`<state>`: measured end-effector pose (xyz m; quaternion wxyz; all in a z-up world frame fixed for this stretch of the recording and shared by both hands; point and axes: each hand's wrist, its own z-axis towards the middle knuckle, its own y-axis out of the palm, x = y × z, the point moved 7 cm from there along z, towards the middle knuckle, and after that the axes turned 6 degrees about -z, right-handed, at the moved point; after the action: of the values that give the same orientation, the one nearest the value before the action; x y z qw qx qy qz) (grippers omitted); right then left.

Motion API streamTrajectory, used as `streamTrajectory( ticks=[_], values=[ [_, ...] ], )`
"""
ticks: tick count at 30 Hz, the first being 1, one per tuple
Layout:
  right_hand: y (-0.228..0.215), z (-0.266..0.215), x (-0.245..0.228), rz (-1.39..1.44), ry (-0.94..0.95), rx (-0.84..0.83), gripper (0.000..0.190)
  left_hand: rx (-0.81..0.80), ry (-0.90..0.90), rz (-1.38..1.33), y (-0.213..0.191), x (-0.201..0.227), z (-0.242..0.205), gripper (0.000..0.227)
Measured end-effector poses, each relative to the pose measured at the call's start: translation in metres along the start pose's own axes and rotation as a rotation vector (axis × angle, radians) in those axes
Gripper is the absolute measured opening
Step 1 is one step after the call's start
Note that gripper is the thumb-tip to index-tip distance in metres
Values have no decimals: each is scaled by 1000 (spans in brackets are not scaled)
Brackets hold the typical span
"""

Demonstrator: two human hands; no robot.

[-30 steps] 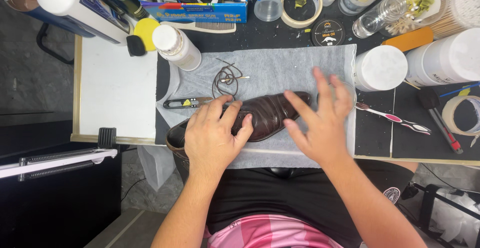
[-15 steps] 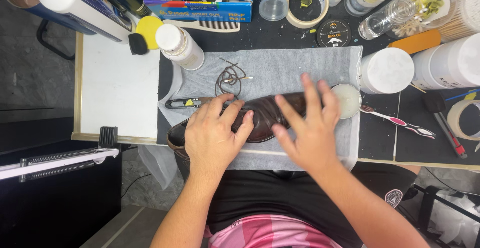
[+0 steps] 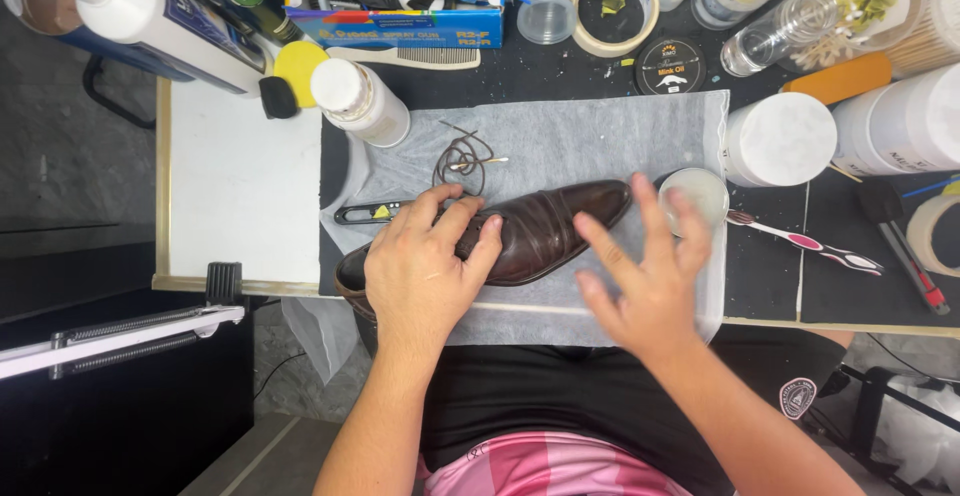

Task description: The person removes the laces from a brown leather shoe, wipes the shoe with a cloth, applies a white cream with fingers and a toothbrush, and then places the shoe on a shelf. The laces are set aside on the work surface.

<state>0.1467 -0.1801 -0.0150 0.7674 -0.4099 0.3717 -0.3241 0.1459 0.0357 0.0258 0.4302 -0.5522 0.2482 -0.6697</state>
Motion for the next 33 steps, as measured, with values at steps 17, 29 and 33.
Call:
streamTrajectory(
  ticks=[17, 29, 33],
  values=[
    [15, -15, -7, 3, -3, 79, 45, -30, -27, 7, 0, -6, 10, 25],
    [5, -9, 22, -107, 94, 88, 38, -19, -24, 6, -2, -2, 8, 22],
    [6, -14, 24, -38, 153, 52, 46, -9, 13, 33, -2, 0, 5, 23]
  ],
)
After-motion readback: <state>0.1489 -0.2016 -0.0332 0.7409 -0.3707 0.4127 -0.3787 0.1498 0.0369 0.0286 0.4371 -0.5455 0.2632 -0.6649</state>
